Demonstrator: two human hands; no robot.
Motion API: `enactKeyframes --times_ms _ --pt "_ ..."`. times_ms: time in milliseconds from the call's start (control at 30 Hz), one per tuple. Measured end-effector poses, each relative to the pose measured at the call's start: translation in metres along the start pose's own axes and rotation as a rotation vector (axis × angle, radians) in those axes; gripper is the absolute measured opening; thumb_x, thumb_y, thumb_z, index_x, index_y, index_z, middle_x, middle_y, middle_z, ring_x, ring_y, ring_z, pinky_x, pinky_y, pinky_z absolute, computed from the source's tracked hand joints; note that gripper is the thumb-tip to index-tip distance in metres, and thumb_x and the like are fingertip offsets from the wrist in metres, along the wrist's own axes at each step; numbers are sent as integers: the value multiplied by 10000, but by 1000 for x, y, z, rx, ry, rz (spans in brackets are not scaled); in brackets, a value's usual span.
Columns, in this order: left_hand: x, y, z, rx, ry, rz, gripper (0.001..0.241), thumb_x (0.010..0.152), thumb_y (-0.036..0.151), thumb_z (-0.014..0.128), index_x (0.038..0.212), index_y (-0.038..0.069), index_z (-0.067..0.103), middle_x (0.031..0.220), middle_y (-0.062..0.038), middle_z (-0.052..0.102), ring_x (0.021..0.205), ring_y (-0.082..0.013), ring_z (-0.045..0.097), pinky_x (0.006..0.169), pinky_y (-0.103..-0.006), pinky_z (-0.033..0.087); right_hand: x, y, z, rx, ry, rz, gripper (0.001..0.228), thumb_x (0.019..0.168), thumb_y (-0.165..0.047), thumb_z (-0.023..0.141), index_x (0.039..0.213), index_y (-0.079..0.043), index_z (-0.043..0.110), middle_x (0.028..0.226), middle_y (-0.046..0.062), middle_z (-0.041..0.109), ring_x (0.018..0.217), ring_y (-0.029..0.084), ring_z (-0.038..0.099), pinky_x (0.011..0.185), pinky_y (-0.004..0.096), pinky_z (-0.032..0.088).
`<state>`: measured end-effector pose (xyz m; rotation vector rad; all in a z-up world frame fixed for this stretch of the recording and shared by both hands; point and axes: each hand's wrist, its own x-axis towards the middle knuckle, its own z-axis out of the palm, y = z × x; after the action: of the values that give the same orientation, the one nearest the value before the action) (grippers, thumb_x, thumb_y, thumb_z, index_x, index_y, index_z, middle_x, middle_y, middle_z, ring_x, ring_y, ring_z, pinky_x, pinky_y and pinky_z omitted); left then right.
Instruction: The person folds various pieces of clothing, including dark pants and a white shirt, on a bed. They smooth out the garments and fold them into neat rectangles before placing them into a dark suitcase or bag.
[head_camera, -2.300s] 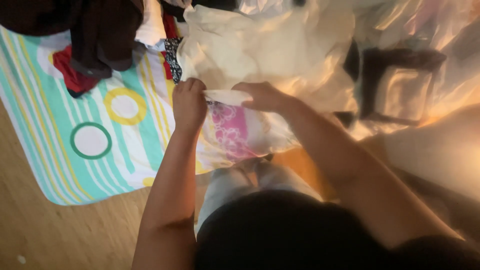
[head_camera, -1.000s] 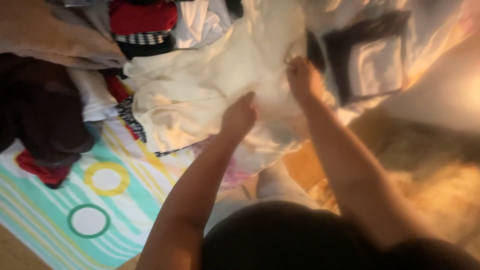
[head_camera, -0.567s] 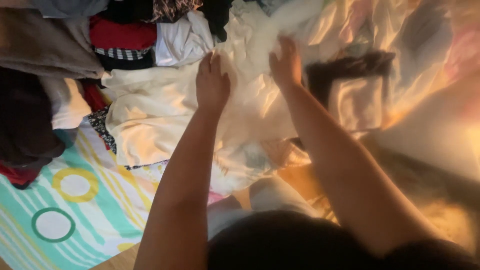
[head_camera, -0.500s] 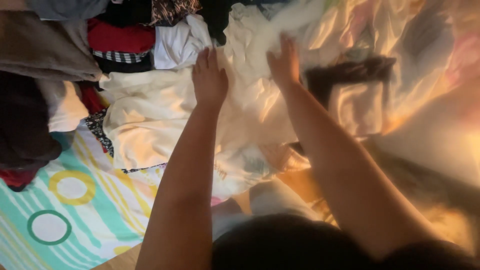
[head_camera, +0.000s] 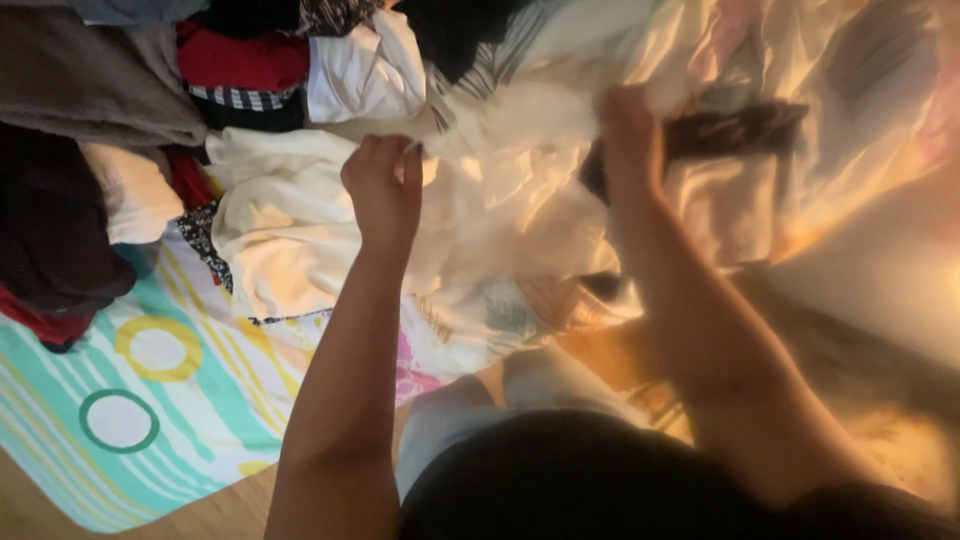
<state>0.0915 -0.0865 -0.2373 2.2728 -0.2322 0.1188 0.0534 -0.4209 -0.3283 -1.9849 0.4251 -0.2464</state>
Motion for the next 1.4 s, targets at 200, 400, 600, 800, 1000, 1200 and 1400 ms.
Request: enactKeyframes --times_ms 200,400,600,800,1000,1200,1400 --pt "-91 -17 10 321 -125 239 83 847 184 730 927 173 709 969 -39 665 1007 -287 616 926 -518 419 -101 24 -40 -314 -82 -85 181 948 -172 702 1103 -79 710 1155 118 659 1080 297 634 952 407 512" --pt "-130 -68 38 350 -212 268 138 890 231 745 993 162 686 1070 -40 631 1064 -267 598 937 -513 419 -152 -50 13 -385 -95 -208 250 825 -169 757 1061 -95 725 1384 130 591 1233 343 562 1027 473 468" --pt "-91 -79 10 299 -288 430 216 886 255 733 1052 127 681 1148 -58 609 1104 -283 571 875 -503 433 -164 -96 115 -575 -383 -663 241 735 -215 681 952 -176 778 1265 66 652 1183 338 606 985 521 403" --pt "-42 -170 -13 643 -259 481 116 907 215 692 1000 147 676 1179 -70 597 1136 -308 543 891 -514 444 -187 -96 136 -889 -541 -363 172 862 -248 633 952 -164 754 1237 62 663 1312 285 509 1077 521 380" --pt "-13 -147 -72 529 -83 592 178 908 160 693 1073 104 659 1195 -66 588 1205 -293 560 1046 -527 397 -181 -128 194 -850 -397 -433 261 793 -305 666 962 -135 771 1422 181 601 1379 367 368 1048 564 305" --pt "-17 -147 -90 375 -244 609 286 836 100 682 1117 131 643 1123 -24 615 1162 -236 584 1158 -659 261 -157 -110 246 -721 -372 -613 259 1026 -233 645 1219 -81 730 1505 120 554 1539 283 356 1220 545 315" --pt "-14 -166 -144 696 -10 472 189 950 111 619 1138 129 631 1139 -57 581 1129 -270 597 1168 -631 323 -183 -156 221 -604 -362 -511 174 987 -164 606 1052 -50 720 1446 132 608 1466 339 439 1137 560 341"
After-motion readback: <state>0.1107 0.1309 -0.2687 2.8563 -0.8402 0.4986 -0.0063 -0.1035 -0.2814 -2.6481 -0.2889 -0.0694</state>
